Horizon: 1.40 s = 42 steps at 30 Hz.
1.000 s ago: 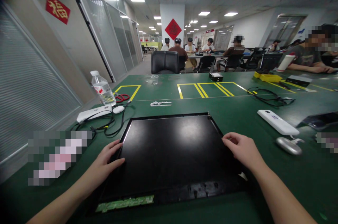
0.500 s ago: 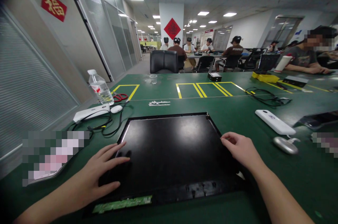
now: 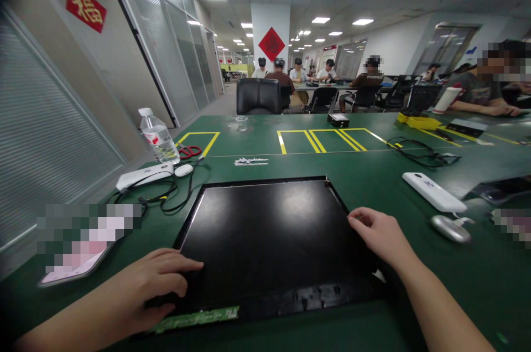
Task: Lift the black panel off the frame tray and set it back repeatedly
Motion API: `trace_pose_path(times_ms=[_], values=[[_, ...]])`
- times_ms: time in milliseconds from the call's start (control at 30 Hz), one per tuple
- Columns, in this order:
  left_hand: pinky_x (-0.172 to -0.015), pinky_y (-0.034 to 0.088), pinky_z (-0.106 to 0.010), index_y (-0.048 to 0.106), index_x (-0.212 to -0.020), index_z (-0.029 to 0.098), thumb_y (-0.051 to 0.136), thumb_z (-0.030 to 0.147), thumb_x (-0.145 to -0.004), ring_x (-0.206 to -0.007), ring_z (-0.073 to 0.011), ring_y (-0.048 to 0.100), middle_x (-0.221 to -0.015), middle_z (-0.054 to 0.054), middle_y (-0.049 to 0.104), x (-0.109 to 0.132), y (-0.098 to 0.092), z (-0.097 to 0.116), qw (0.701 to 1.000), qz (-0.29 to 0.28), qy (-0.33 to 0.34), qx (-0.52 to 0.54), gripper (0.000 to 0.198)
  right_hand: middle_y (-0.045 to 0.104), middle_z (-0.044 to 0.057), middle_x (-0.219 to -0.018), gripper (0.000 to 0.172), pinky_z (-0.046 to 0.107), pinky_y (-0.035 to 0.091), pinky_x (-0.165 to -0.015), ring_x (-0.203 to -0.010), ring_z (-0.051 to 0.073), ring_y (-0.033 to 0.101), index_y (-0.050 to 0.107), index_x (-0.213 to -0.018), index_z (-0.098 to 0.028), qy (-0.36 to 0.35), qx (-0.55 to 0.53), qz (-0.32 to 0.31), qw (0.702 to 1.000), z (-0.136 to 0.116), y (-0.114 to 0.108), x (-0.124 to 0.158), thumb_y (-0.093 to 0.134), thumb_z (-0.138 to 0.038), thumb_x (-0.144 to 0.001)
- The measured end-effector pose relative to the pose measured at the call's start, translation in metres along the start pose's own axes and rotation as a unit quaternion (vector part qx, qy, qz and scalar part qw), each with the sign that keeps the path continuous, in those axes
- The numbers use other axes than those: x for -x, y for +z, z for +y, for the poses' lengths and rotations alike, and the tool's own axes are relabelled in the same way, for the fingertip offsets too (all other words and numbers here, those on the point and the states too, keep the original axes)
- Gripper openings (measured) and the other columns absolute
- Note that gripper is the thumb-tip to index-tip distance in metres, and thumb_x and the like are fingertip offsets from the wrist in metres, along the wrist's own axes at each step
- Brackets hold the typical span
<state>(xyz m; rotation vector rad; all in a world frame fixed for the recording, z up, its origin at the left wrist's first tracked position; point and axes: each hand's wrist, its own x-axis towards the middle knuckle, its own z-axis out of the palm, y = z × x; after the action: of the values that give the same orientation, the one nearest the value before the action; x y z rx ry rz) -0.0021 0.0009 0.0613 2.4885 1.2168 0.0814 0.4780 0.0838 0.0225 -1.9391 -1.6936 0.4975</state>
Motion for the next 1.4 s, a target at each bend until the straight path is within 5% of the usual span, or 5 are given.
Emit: trace_pose_path(times_ms=[1400], values=[[-0.114,0.031,-0.041,0.069,-0.107,0.037,0.059,0.006,-0.074,-0.117,-0.0205,0.064,-0.130,0.005,0.070,-0.0027,0.0033,-0.0032,0.999,-0.021,0.037,-0.017,0.047,0.073,0.003,-0.074,0.033,0.031,0.048,-0.057,-0.058,0.019,0.064,0.074,-0.082,-0.024,0.007,0.026,-0.011,1.000,0.0002,0.0033,-0.0017,0.054,-0.049,-0.075]])
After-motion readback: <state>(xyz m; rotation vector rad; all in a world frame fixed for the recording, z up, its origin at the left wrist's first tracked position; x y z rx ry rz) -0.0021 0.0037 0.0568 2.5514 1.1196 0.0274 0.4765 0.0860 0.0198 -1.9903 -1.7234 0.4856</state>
